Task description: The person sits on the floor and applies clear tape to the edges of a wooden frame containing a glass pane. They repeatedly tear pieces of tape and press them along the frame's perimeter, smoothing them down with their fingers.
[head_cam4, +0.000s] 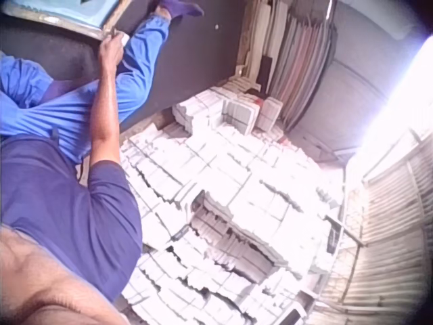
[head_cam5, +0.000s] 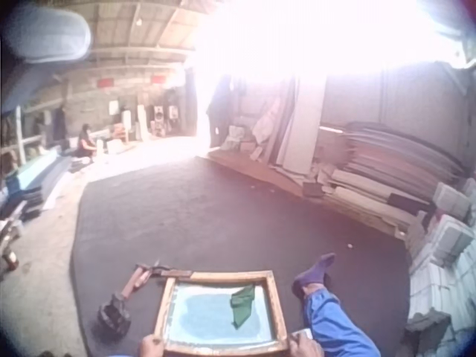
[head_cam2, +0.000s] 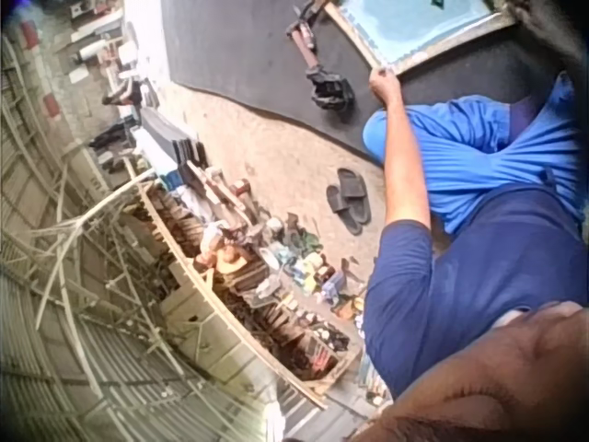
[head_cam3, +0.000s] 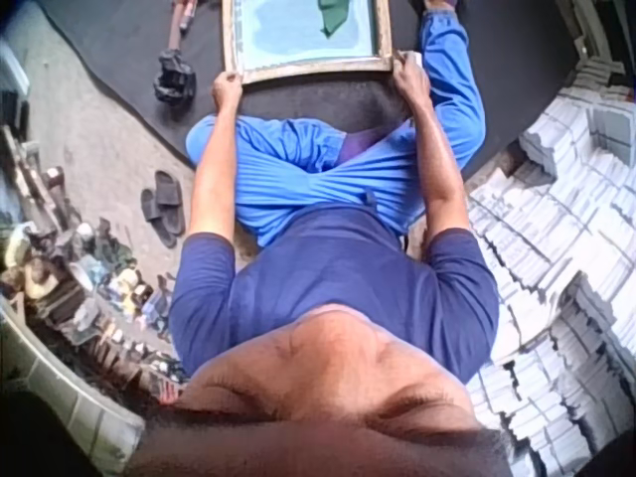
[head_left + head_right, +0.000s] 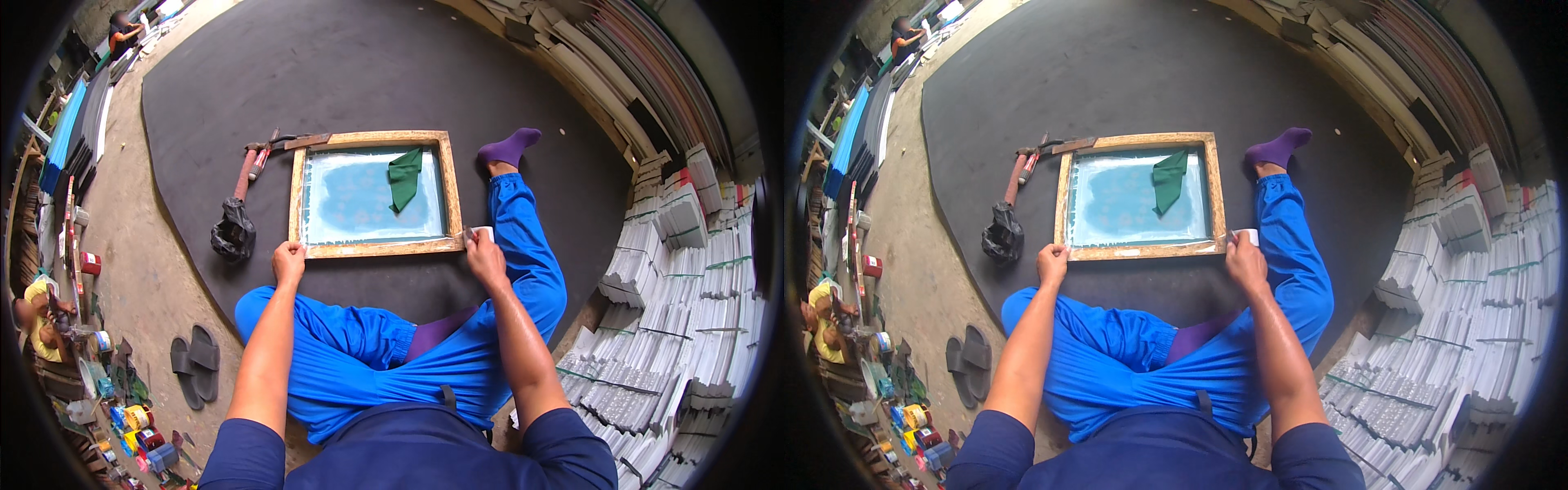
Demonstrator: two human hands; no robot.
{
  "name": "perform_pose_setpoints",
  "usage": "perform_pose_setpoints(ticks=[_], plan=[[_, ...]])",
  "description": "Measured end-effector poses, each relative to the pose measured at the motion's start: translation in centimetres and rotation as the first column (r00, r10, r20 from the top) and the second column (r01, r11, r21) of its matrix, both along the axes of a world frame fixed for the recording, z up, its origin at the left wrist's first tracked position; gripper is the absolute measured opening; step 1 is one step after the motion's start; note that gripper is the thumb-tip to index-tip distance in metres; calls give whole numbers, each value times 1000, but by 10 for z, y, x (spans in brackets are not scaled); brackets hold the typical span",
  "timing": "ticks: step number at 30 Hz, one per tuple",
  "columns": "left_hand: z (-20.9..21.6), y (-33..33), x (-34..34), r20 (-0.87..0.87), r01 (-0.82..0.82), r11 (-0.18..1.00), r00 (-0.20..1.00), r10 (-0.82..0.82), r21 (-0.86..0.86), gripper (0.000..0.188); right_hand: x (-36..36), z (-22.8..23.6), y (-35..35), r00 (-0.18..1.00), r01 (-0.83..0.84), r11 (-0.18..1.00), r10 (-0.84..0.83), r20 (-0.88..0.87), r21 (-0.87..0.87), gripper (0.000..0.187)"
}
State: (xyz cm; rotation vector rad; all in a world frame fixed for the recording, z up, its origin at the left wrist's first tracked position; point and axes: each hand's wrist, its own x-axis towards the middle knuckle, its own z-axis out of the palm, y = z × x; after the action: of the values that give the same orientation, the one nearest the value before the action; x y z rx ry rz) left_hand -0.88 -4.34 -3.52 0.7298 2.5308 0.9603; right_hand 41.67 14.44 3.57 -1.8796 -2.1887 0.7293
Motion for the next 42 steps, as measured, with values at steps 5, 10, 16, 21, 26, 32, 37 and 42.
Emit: perform_pose_setpoints(ticks=[5, 10, 16, 21, 26, 32, 37, 42], plan=[[-10, 4, -25, 156, -12, 982, 988, -17, 187, 19, -1, 33, 48, 978, -58, 988, 85, 191, -143, 52], [31, 9, -66, 247, 15, 912, 960, -128, 411, 13, 22, 43, 74, 976, -91, 977, 125, 178, -190, 43], [145, 42, -76, 177, 173, 871, 943, -281, 461, 13, 17, 33, 115, 966, -27, 998, 40, -255, 54, 38], [229, 86, -35, 98, 305, 782, 902, -420, 543, 13, -19, -27, 165, 964, 111, 968, -49, -261, 226, 36], [280, 95, -14, 125, 338, 726, 856, -501, 599, 11, -47, -52, 149, 941, 160, 974, -102, -324, 158, 49], [323, 100, 1, 46, 409, 670, 833, -551, 619, 11, -25, -72, 108, 990, 102, 943, -64, -128, 317, 48], [358, 100, 17, 14, 507, 631, 773, -634, 587, 12, -45, -37, 95, 960, -56, 855, 187, -206, 515, 46], [396, 89, 32, -13, 617, 495, 633, -774, 612, 14, -135, 83, 58, 574, -512, 851, 438, -692, 114, 60]])
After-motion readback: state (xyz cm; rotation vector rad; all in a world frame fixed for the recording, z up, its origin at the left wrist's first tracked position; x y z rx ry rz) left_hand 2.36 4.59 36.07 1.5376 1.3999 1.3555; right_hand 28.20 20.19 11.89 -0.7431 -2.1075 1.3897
